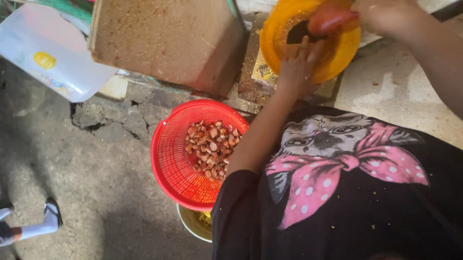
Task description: The person uses a manual grinder to process chunks of cassava into a yellow pulp. They repeatedly scoop cassava from a red basket, feed it into the grinder, and collect the resulting pulp in a white bucket.
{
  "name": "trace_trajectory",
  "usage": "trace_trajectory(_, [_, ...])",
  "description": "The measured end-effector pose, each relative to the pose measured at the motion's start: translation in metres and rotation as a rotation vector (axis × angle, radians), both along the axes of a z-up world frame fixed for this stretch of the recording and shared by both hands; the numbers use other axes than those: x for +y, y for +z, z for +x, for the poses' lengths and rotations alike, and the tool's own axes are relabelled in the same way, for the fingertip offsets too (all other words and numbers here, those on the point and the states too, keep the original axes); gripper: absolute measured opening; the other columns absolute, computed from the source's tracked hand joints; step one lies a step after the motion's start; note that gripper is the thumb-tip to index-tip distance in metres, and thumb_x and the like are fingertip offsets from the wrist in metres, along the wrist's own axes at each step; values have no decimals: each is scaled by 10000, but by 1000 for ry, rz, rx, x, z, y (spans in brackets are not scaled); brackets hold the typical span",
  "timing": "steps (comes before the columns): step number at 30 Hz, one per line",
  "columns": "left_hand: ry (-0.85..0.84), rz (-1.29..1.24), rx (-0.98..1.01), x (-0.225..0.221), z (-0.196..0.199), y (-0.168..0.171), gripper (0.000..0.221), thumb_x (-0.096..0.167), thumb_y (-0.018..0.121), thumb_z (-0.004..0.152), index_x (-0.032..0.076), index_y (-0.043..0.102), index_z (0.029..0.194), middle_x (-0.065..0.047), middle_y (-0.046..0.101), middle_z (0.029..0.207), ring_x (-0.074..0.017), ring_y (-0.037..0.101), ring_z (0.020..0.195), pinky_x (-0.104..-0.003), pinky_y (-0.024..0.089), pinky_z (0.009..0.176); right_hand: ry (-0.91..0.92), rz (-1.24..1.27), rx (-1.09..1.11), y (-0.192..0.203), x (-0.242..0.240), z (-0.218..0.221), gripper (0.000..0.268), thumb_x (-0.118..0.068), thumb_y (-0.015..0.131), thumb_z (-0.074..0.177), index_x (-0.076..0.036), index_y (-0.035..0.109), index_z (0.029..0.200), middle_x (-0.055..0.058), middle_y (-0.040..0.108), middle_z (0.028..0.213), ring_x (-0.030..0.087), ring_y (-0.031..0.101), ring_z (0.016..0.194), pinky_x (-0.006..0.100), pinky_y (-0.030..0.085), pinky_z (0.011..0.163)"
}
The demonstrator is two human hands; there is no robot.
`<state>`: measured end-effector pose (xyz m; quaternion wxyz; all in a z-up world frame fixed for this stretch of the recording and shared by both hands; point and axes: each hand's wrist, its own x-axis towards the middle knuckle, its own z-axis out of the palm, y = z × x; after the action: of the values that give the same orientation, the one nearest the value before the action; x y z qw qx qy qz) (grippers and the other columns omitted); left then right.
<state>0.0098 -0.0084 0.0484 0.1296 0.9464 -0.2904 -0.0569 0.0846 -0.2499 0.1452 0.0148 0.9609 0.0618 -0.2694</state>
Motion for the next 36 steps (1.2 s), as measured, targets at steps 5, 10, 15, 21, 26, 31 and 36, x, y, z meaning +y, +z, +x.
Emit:
trace_trajectory(5, [-8,77,25,-5,17,32,1044,630,817,671,390,316,1554,-196,400,1557,-386,385,1423,-577,295,1193,-145,561,-384,10,-32,-55,457,-210,577,1043,-77,560,1480,166,686,1184,292,669,934,460,541,815])
trace_trajectory(10, [112,-35,158,-17,42,47,908,661,794,714,490,374,1501,-183,363,1558,-413,349,1425,-586,272,1157,-843,931,-421,-13,-36,-106,465,-222,496,1158,-176,541,1619,166,652,1072,184,619,831,352,536,729])
trace_trajectory(15, [273,-897,167,6,61,44,802,484,800,813,427,448,1531,-166,478,1535,-324,578,1366,-468,525,1159,-552,768,-442,-17,-18,-123,391,-211,567,1138,-84,555,1508,63,691,1084,135,620,888,310,516,754])
trace_trajectory(21, [406,-1138,86,42,66,42,603,421,787,927,129,643,1434,-197,691,1346,-299,634,1329,-439,494,1173,-185,360,-197,-18,20,-64,401,-184,529,1090,-144,578,1486,114,670,815,278,624,683,472,522,661])
trace_trajectory(26, [391,-1076,68,74,32,65,689,448,757,939,49,583,1473,-197,595,1447,-312,533,1387,-443,416,1205,222,39,-404,-66,57,18,597,-91,527,1002,-424,657,1480,131,754,989,309,721,875,440,552,705])
trace_trajectory(31, [408,-1093,233,142,-38,58,675,371,763,913,37,538,1455,-146,453,1478,-269,486,1369,-375,556,1025,193,-264,-353,-123,59,34,257,-223,604,941,-186,821,1074,73,782,1043,279,734,952,466,536,742])
trace_trajectory(36, [632,-1841,853,241,-147,10,509,298,570,1020,28,528,1449,-122,641,1342,-277,625,1204,-443,512,1024,163,-287,-162,-134,46,11,271,-199,682,863,-202,857,1070,48,812,1104,268,759,1005,462,584,696])
